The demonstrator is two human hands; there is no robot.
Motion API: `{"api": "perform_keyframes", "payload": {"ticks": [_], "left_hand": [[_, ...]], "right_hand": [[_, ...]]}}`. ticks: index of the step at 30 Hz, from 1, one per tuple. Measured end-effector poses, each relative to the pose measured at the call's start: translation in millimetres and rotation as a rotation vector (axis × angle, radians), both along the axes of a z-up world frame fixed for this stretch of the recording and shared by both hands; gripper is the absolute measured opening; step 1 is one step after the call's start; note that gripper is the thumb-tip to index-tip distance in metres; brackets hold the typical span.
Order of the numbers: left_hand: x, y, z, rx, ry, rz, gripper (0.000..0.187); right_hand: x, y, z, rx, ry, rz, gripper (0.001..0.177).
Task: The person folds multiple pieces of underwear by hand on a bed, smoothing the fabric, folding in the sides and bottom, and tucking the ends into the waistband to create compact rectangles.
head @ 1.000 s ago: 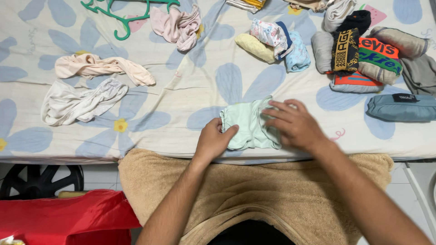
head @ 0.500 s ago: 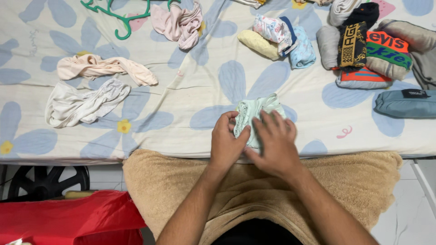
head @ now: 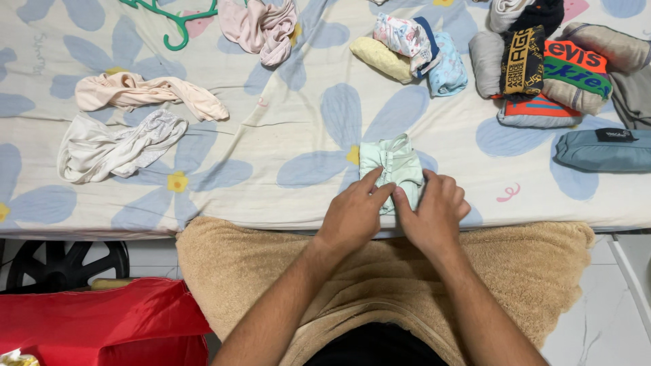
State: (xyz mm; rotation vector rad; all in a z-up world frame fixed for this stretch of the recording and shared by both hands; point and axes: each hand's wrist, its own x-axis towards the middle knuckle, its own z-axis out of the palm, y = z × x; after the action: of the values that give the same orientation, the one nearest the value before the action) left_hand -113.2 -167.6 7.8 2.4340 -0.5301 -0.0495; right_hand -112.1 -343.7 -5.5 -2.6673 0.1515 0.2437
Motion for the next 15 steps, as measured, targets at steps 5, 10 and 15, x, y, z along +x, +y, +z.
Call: {"api": "perform_keyframes", "payload": {"ticks": [5,10,15], "left_hand": [[18,21,11,0.006,-0.114,-0.151,0.029],[33,29,-10,0.110,-0.366,-0.350,0.015],[37,36,-23,-0.012,-0.390,-0.332,0.009]], "right_hand": [[8,10,5,0.122,-0.014,-0.007,0.045],[5,15,-1,0.429,-0.228,-0.122,0.022],[-1,19,-10,0.660,-0.243,-0.136,0.022]]}}
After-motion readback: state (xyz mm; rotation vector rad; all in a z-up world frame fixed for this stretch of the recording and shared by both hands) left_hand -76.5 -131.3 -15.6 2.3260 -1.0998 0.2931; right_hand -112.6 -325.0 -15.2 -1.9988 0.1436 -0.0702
